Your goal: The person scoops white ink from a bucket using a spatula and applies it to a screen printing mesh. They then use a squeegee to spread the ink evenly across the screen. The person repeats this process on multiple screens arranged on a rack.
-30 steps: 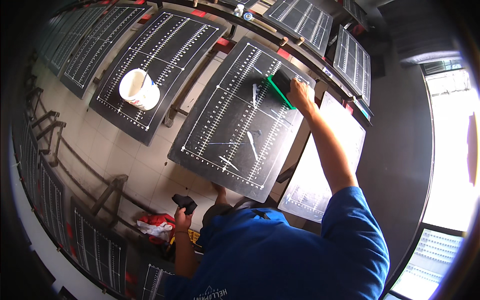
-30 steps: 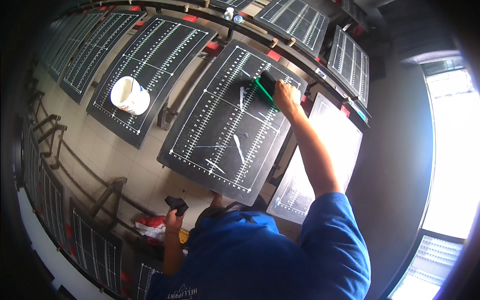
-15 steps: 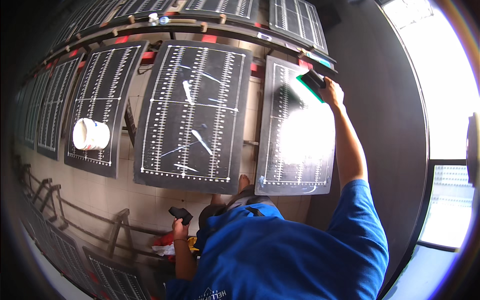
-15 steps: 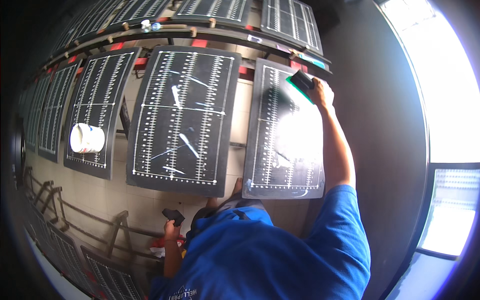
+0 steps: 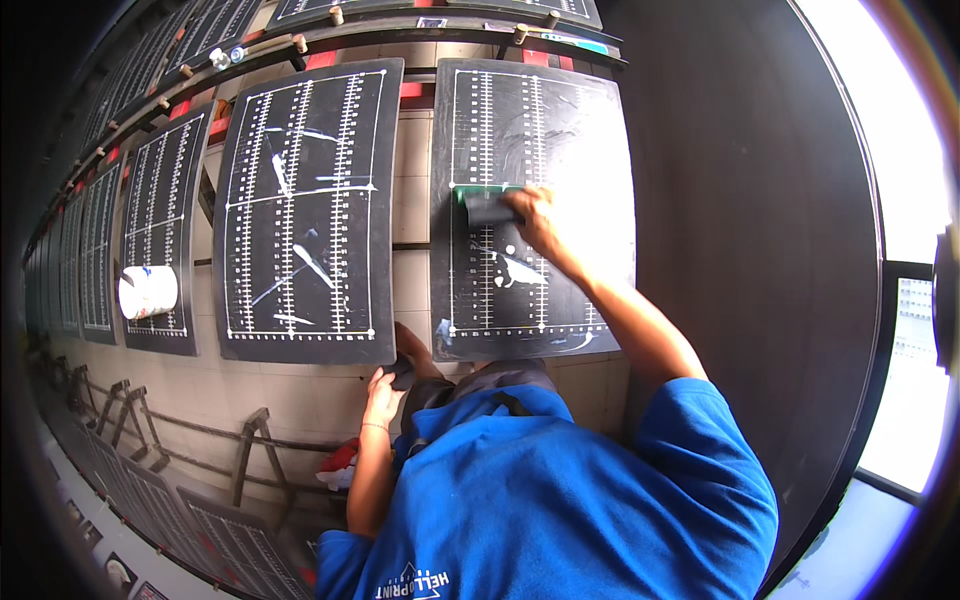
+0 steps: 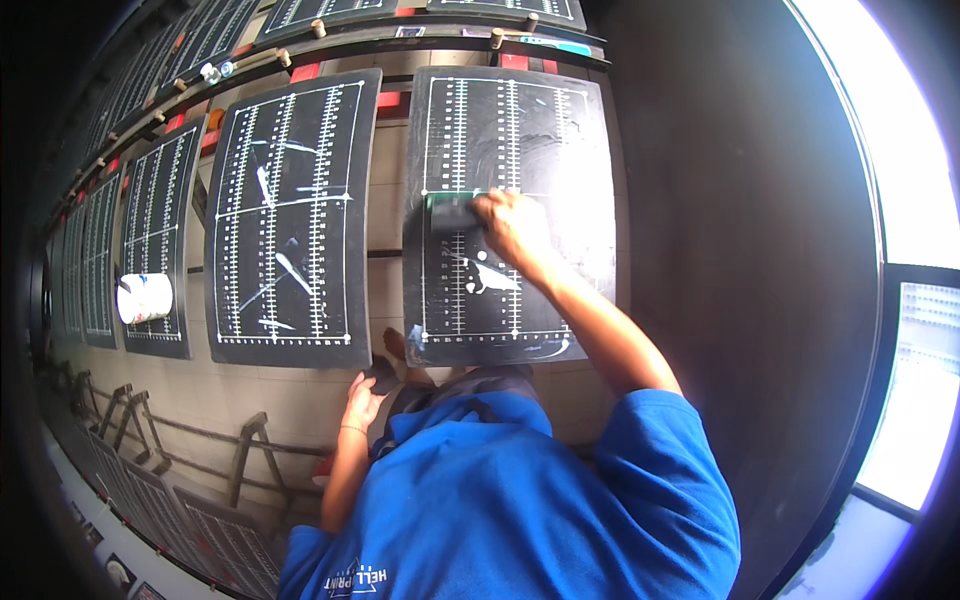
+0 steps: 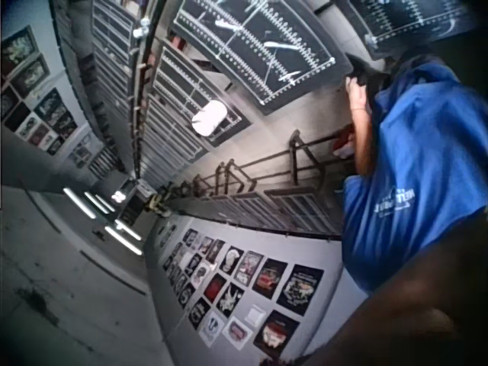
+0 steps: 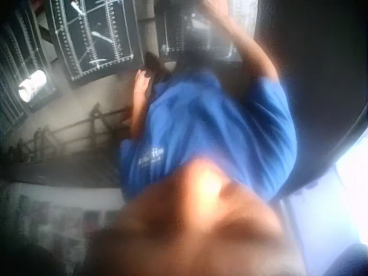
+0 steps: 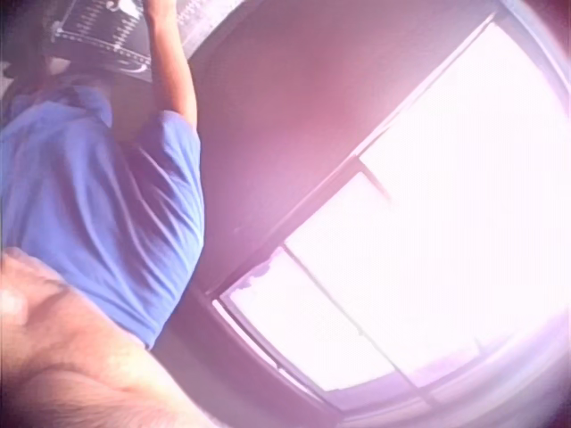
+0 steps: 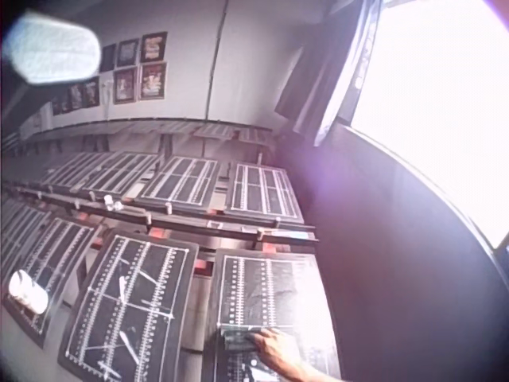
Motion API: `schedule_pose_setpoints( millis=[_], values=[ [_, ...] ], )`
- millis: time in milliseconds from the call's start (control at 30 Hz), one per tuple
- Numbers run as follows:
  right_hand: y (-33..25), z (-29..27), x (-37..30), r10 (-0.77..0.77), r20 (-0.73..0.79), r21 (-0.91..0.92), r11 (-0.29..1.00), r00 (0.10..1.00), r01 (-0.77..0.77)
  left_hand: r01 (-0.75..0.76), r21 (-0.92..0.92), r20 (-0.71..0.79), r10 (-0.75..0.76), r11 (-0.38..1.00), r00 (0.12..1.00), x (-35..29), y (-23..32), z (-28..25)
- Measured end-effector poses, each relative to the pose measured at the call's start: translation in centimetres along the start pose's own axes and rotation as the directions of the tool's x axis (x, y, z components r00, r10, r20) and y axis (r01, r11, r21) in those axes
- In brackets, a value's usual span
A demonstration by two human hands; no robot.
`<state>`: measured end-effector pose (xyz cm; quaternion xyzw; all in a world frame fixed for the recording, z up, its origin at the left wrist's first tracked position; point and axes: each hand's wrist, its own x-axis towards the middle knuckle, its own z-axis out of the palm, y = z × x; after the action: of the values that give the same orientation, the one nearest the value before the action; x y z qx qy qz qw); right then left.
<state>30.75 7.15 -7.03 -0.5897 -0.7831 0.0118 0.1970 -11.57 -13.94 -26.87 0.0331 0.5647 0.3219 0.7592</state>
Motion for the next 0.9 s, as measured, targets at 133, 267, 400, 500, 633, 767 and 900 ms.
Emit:
schedule_pose_setpoints(
  millis=[133,267,400,500,633,767,900],
  values=[
    [-4.2,-4.9,-8.3,-0.019,0.184,0.014,1.0,0.983,0.017,0.054,-0.014,0.233,-0.049,0.998,0.971,-0.4,-1.3,7.7],
    [-7.7,-7.1,-15.0,0.019,0.263,0.024,0.999,0.965,-0.026,0.086,-0.115,0.348,-0.041,0.99,0.937,-2.1,-3.0,13.4],
    [-7.8,-8.9,-14.3,0.1,0.348,0.022,0.993,0.932,-0.115,0.152,-0.077,0.422,-0.106,0.985,0.901,-3.4,-3.2,16.6],
    [-5.0,-9.5,-12.1,0.274,0.339,0.075,0.946,0.9,-0.316,0.187,0.04,0.42,-0.186,0.982,0.888,-4.0,-2.7,17.5],
    [-2.9,-10.9,-10.9,0.475,0.244,-0.001,0.872,0.846,-0.489,0.231,0.08,0.408,-0.244,0.97,0.88,-3.3,-2.7,17.2],
    [-6.5,-7.4,-14.6,0.498,0.137,-0.134,0.866,0.857,-0.482,0.261,0.118,0.374,-0.287,0.958,0.882,-3.7,-1.4,17.0],
    [-15.3,-5.7,-15.9,0.398,0.191,-0.02,0.916,0.897,-0.402,0.29,0.158,0.386,-0.329,0.944,0.862,-4.0,0.2,16.4]
  ],
)
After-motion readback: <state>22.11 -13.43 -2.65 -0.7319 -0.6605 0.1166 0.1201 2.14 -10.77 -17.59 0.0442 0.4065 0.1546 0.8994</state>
